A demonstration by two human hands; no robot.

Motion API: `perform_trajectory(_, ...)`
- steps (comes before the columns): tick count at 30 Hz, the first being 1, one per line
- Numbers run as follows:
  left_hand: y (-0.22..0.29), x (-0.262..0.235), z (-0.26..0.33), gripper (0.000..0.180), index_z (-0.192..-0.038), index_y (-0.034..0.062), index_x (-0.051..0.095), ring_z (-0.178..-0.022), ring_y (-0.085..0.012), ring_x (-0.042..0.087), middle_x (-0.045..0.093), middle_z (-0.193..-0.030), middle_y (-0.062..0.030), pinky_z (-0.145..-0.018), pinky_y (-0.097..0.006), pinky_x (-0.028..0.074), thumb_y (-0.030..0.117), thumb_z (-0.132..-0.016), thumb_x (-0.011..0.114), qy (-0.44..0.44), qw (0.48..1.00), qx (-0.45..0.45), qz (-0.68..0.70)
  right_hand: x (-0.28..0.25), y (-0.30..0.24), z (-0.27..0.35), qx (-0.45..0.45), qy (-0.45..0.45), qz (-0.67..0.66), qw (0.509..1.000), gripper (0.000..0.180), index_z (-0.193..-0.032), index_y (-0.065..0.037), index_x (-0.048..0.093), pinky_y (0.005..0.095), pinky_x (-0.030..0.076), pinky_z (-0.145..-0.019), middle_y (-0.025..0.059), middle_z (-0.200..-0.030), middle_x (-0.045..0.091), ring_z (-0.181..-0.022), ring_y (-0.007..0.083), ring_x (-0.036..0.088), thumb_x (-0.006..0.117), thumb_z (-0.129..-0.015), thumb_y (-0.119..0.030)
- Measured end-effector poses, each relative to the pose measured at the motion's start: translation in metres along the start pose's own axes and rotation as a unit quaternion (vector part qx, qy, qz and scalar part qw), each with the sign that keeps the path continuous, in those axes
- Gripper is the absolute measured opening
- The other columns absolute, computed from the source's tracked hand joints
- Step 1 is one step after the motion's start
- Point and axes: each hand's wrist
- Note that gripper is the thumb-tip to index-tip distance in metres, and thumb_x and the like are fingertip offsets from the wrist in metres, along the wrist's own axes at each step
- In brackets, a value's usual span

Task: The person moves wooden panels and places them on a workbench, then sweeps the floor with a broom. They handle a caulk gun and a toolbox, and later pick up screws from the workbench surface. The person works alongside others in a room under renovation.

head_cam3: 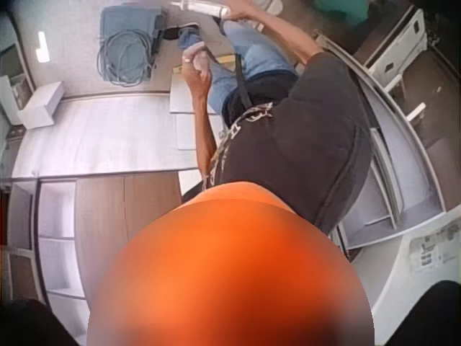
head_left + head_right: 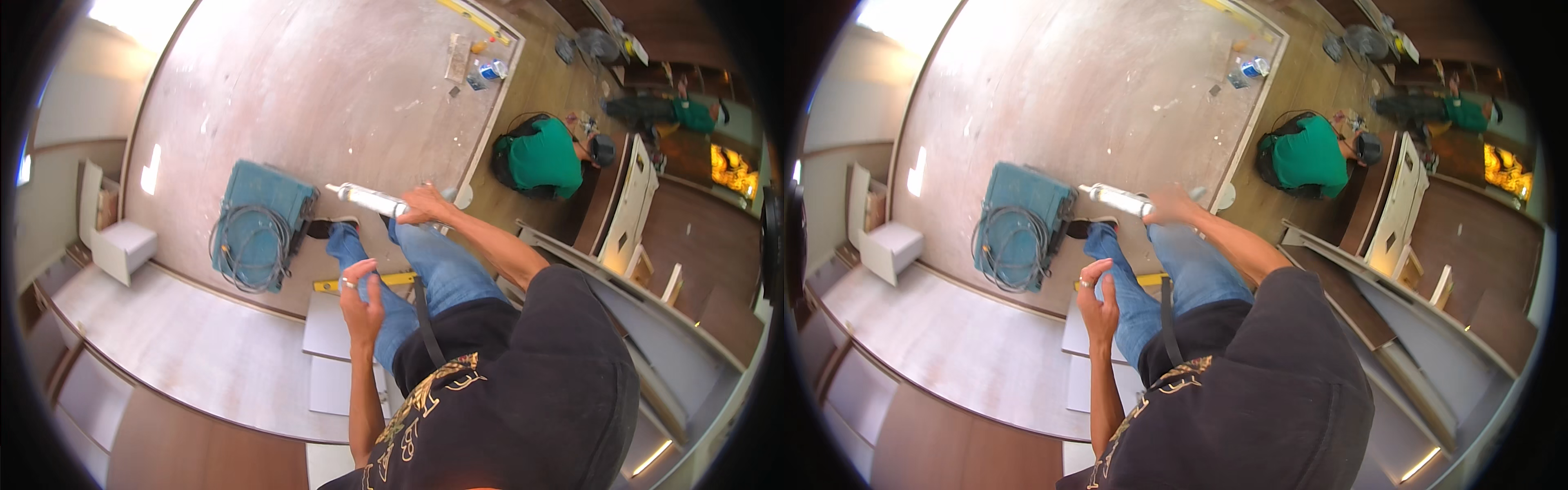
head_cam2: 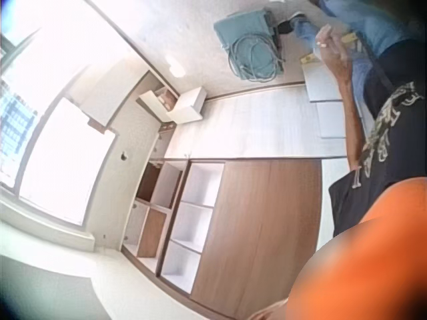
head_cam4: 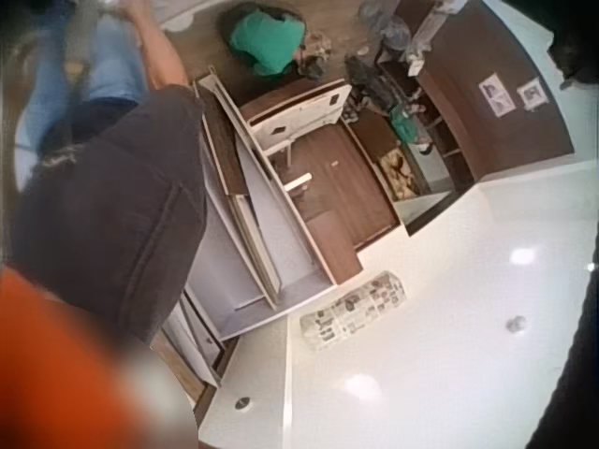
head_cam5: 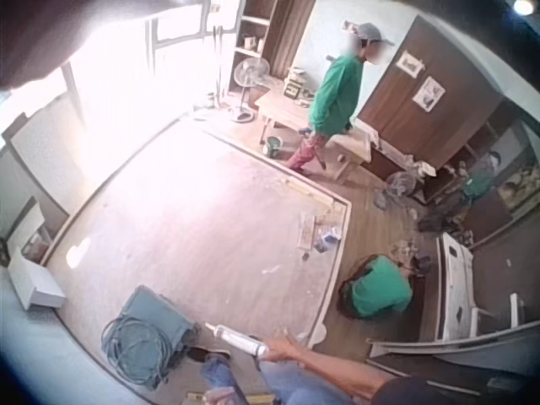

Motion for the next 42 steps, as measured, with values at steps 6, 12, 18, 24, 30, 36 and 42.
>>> perform_trajectory(6, 0.223, 0.041, -0.02, 0.009, -0.09, 0.0035, 0.056, -0.081, -0.0312, 0.064, 0.063, -0.094, -0.0167, -0.088, -0.048, 0.046, 0.008, -0.082, 0.057, -0.191, 0.866, 0.284, 0.366, 0.035, 0.126, 0.078, 0.271, 0.083, -0.147, 0.948, 0.062, -0.098, -0.005, 0.066, 0.0468, 0.039, -0.088, 0.0196, -0.095, 0.068, -0.093, 0.0334, 0.064, 0.059, -0.068, -0.058)
perform_trajectory(12, 0.267, 0.069, -0.02, 0.015, -0.078, 0.0024, 0.052, -0.069, -0.0283, 0.062, 0.057, -0.076, -0.0127, -0.079, -0.045, 0.049, 0.009, -0.091, 0.052, -0.196, 0.829, 0.21, 0.48, 0.108, 0.18, 0.163, 0.467, 0.144, -0.259, 0.833, 0.06, -0.102, -0.009, 0.065, 0.0427, 0.045, -0.079, 0.0155, -0.088, 0.068, -0.084, 0.0313, 0.066, 0.059, -0.07, -0.06)
perform_trajectory(18, 0.29, 0.067, -0.019, 0.02, -0.073, 0.0049, 0.048, -0.058, -0.0233, 0.055, 0.051, -0.068, -0.0087, -0.07, -0.041, 0.048, 0.011, -0.091, 0.052, -0.147, 0.913, 0.074, 0.373, 0.168, 0.148, 0.238, 0.536, 0.118, -0.366, 0.751, 0.066, -0.1, -0.004, 0.064, 0.045, 0.041, -0.086, 0.0188, -0.096, 0.067, -0.094, 0.0334, 0.064, 0.06, -0.069, -0.062)
perform_trajectory(24, 0.297, 0.077, -0.036, 0.03, -0.065, 0.0086, 0.04, -0.053, -0.0178, 0.044, 0.041, -0.062, -0.0038, -0.065, -0.038, 0.047, 0.015, -0.093, 0.048, -0.149, 0.903, 0.099, 0.39, 0.217, 0.122, 0.257, 0.58, 0.079, -0.311, 0.748, 0.071, -0.103, -0.003, 0.061, 0.0498, 0.033, -0.09, 0.0205, -0.099, 0.066, -0.099, 0.0349, 0.062, 0.059, -0.069, -0.065)
perform_trajectory(30, 0.294, 0.109, -0.056, 0.031, -0.064, 0.0083, 0.042, -0.055, -0.0173, 0.045, 0.042, -0.062, -0.0035, -0.065, -0.037, 0.048, 0.016, -0.093, 0.05, -0.173, 0.878, 0.115, 0.431, 0.202, 0.141, 0.232, 0.554, 0.078, -0.299, 0.773, 0.07, -0.102, -0.003, 0.062, 0.0488, 0.033, -0.089, 0.0208, -0.1, 0.066, -0.099, 0.034, 0.061, 0.06, -0.069, -0.065)
perform_trajectory(36, 0.28, 0.175, -0.075, 0.031, -0.062, 0.0051, 0.047, -0.048, -0.0186, 0.05, 0.048, -0.054, -0.0057, -0.058, -0.032, 0.052, 0.013, -0.092, 0.051, -0.142, 0.863, 0.115, 0.471, 0.142, 0.234, 0.177, 0.512, 0.087, -0.271, 0.81, 0.066, -0.098, -0.002, 0.062, 0.0502, 0.033, -0.089, 0.0212, -0.098, 0.066, -0.097, 0.0345, 0.061, 0.06, -0.07, -0.061)
perform_trajectory(42, 0.267, 0.281, -0.132, 0.031, -0.061, 0.0038, 0.05, -0.051, -0.02, 0.057, 0.055, -0.057, -0.0082, -0.059, -0.032, 0.053, 0.01, -0.092, 0.051, -0.215, 0.848, 0.105, 0.473, 0.084, 0.37, 0.095, 0.427, 0.136, -0.196, 0.872, 0.063, -0.102, -0.002, 0.06, 0.0533, 0.032, -0.093, 0.0215, -0.102, 0.064, -0.102, 0.0363, 0.058, 0.064, -0.07, -0.057)
Point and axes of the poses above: each hand's wrist, its own z-axis away from the middle knuckle, its own x-axis out of the palm, y = z × x
